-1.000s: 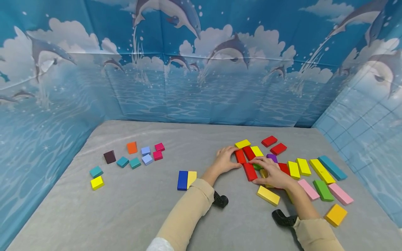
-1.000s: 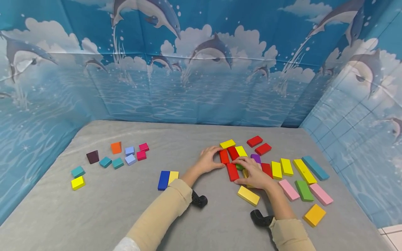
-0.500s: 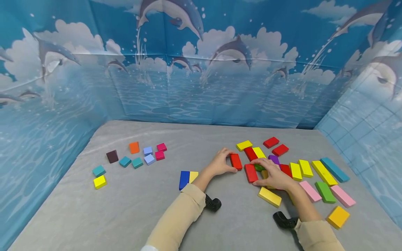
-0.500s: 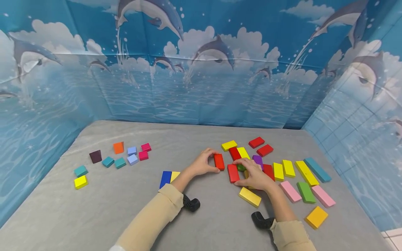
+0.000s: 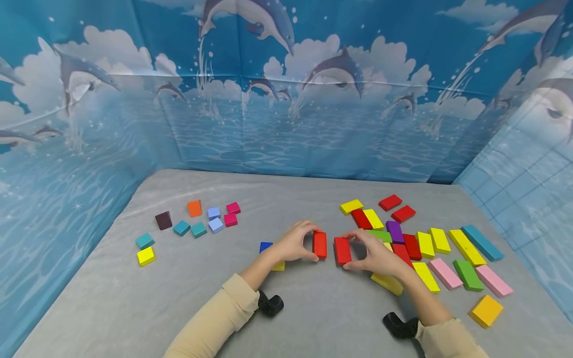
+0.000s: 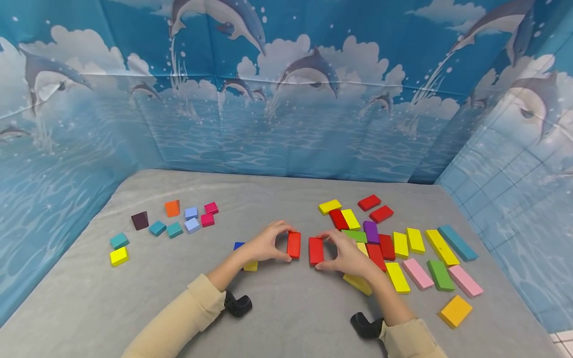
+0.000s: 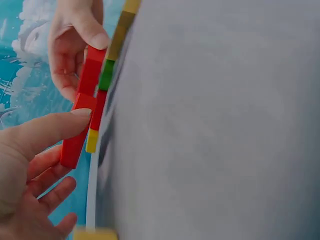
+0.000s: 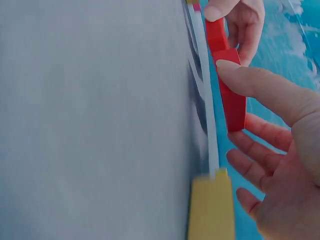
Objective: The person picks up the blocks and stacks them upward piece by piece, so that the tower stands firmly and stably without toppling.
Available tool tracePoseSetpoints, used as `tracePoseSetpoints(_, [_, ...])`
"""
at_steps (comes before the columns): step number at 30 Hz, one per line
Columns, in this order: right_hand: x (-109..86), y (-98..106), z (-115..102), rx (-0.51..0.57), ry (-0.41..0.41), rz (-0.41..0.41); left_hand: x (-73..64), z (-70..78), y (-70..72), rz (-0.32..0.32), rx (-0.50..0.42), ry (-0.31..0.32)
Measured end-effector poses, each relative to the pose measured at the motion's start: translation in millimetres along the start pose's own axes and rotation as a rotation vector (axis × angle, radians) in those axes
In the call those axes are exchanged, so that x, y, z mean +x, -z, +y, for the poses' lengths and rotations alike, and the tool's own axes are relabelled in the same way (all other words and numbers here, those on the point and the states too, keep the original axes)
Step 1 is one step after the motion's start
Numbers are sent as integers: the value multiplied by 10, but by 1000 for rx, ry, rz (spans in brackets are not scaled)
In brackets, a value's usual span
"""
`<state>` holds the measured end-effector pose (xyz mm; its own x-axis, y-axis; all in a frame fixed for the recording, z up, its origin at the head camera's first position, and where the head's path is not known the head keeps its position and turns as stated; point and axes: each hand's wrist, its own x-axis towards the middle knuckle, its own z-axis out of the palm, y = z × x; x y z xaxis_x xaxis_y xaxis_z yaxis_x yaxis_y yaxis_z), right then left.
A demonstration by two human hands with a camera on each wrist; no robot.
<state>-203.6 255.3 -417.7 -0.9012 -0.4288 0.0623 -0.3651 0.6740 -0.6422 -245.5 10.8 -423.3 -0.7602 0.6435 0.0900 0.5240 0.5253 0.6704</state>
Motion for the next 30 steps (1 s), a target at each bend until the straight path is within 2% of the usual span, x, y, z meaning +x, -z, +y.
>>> tracePoseSetpoints(8, [83,-265,-177,80,-1,-44,-344,-142,78,19,48,-13])
tracePoseSetpoints(13, [135,-402,-280,107,11,-34,-485,-213,105,49,85,-9])
tracePoseSetpoints(22, [189,-570,-394,0,45,34,-598,-244,119,71,114,-22])
tracePoseSetpoints(30, [235,-676,-433,-41,68,68,-650,-297,122,87,124,-39])
